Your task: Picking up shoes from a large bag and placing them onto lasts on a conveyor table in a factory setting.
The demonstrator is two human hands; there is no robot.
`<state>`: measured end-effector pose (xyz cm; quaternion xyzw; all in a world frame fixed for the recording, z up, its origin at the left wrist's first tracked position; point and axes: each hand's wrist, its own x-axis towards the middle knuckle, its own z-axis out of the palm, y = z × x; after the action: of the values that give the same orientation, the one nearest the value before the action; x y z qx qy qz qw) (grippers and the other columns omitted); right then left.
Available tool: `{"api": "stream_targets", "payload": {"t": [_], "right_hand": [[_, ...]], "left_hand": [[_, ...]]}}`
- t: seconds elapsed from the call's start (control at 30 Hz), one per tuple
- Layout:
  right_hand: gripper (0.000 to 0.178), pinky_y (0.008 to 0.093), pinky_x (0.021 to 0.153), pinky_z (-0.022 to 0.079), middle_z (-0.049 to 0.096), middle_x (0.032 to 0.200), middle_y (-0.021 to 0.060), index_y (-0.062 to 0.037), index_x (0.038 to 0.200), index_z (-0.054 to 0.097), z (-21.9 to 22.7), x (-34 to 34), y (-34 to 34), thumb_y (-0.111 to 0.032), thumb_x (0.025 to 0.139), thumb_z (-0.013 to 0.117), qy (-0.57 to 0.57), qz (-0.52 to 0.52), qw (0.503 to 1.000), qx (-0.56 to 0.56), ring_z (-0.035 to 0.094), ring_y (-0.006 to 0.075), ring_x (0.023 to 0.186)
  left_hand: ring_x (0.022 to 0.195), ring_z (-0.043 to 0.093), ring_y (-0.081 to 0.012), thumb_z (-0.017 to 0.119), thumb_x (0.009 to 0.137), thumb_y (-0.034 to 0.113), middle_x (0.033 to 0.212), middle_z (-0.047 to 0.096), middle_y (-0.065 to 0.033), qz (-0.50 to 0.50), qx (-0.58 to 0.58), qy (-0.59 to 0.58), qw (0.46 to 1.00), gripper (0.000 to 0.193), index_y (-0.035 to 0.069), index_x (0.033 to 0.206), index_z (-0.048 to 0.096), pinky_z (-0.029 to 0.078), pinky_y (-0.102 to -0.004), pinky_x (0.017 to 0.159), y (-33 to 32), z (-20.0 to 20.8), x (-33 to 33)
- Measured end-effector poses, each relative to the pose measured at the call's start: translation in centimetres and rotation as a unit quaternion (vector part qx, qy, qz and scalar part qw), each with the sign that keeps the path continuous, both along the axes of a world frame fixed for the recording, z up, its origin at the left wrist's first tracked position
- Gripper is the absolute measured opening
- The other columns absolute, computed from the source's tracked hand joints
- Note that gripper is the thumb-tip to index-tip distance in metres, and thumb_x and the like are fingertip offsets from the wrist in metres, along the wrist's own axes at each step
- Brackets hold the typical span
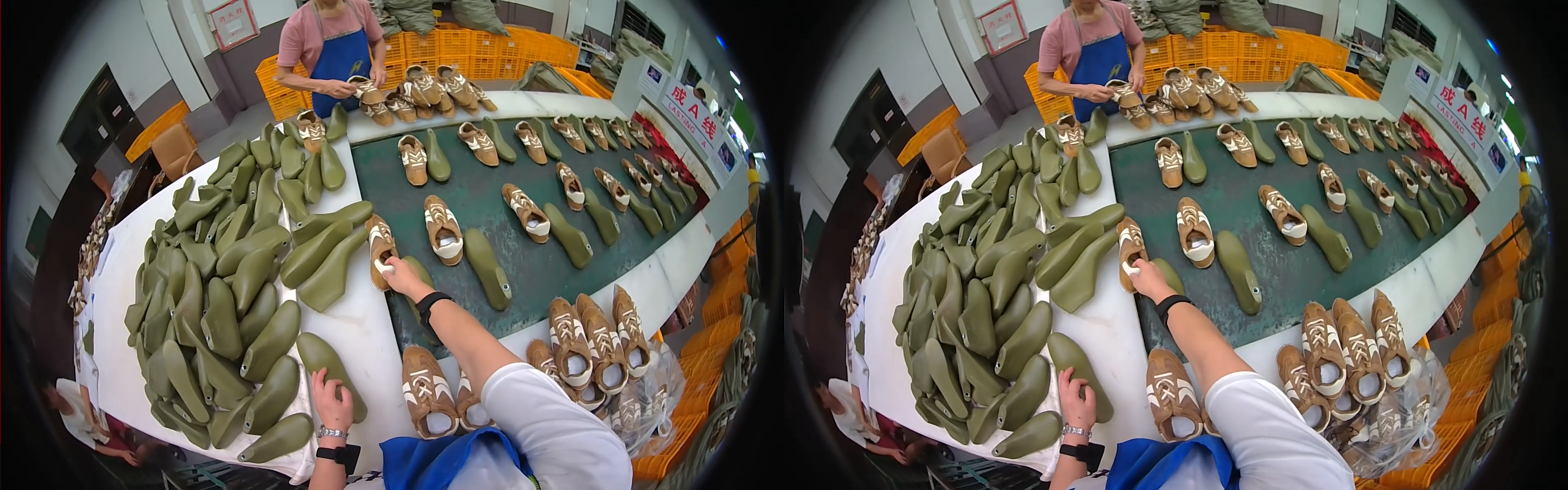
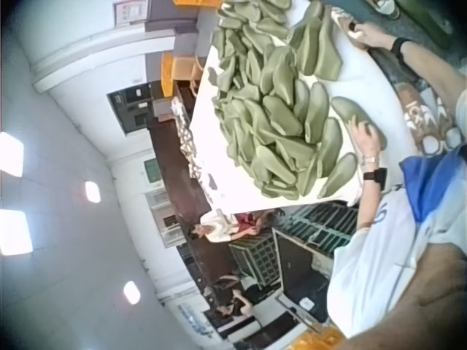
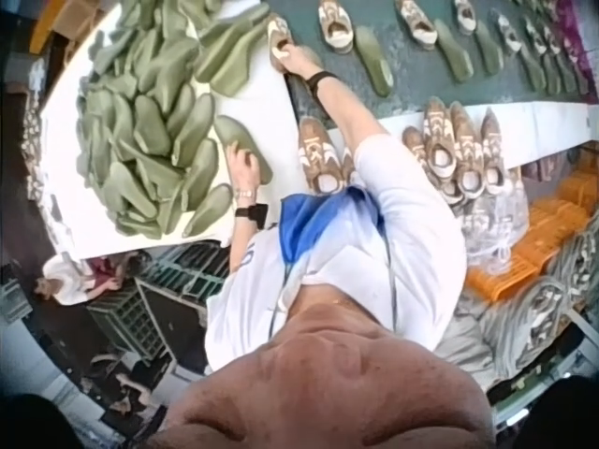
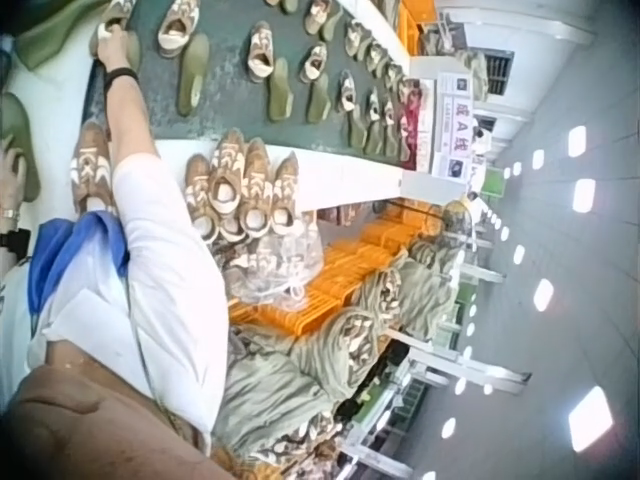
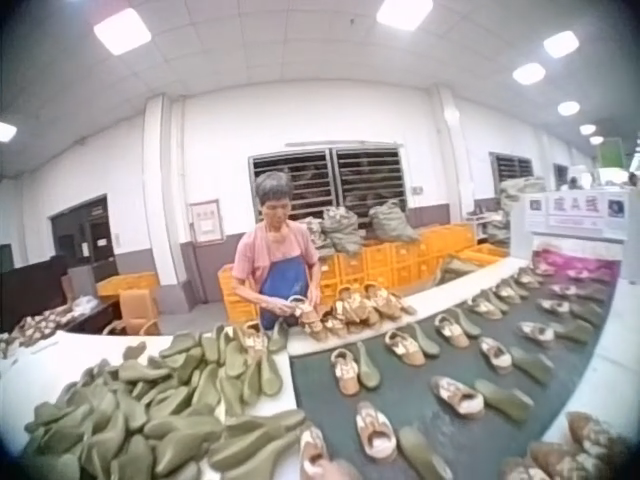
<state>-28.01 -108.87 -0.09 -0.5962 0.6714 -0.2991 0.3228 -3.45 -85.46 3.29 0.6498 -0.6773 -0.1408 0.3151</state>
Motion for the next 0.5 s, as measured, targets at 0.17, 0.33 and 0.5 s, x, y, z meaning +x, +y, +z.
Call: {"api": "stream_targets", "payload": {"t": [0.17, 0.33, 0.5], "right_hand": [[0.032, 0.0409, 0.086, 0.042, 0.056, 0.108, 0.0179, -0.0098, 0.108, 0.054, 0.22, -0.03, 0.40, -0.023, 0.079, 0.058, 0.003, -0.009, 1.000, 0.004, 0.053, 0.0348, 0.101], [0.032, 0.0405, 0.086, 0.042, 0.056, 0.107, 0.0176, -0.0100, 0.108, 0.054, 0.42, -0.22, 0.53, -0.023, 0.079, 0.058, 0.008, -0.006, 1.000, 0.009, 0.052, 0.0346, 0.101], [0.031, 0.0408, 0.087, 0.042, 0.056, 0.108, 0.0175, -0.0103, 0.107, 0.055, 0.19, -0.52, 0.36, -0.021, 0.078, 0.058, 0.021, 0.009, 1.000, 0.018, 0.052, 0.0338, 0.102]], "left_hand": [[0.118, 0.038, -0.0417, 0.054, 0.072, 0.004, 0.121, 0.046, -0.0240, -0.010, 0.000, -0.013, 1.000, 0.011, 0.000, 0.083, 0.056, 0.031, -0.0429, 0.099, 0.02, 0.35, -0.20], [0.117, 0.038, -0.0413, 0.054, 0.073, 0.004, 0.121, 0.046, -0.0238, -0.011, -0.006, -0.013, 1.000, 0.012, -0.001, 0.083, 0.056, 0.031, -0.0429, 0.100, 0.09, 0.41, -0.24], [0.117, 0.038, -0.0414, 0.054, 0.073, 0.004, 0.121, 0.046, -0.0236, -0.006, -0.002, -0.012, 1.000, 0.012, -0.001, 0.084, 0.056, 0.031, -0.0430, 0.100, 0.11, 0.49, -0.32]]}}
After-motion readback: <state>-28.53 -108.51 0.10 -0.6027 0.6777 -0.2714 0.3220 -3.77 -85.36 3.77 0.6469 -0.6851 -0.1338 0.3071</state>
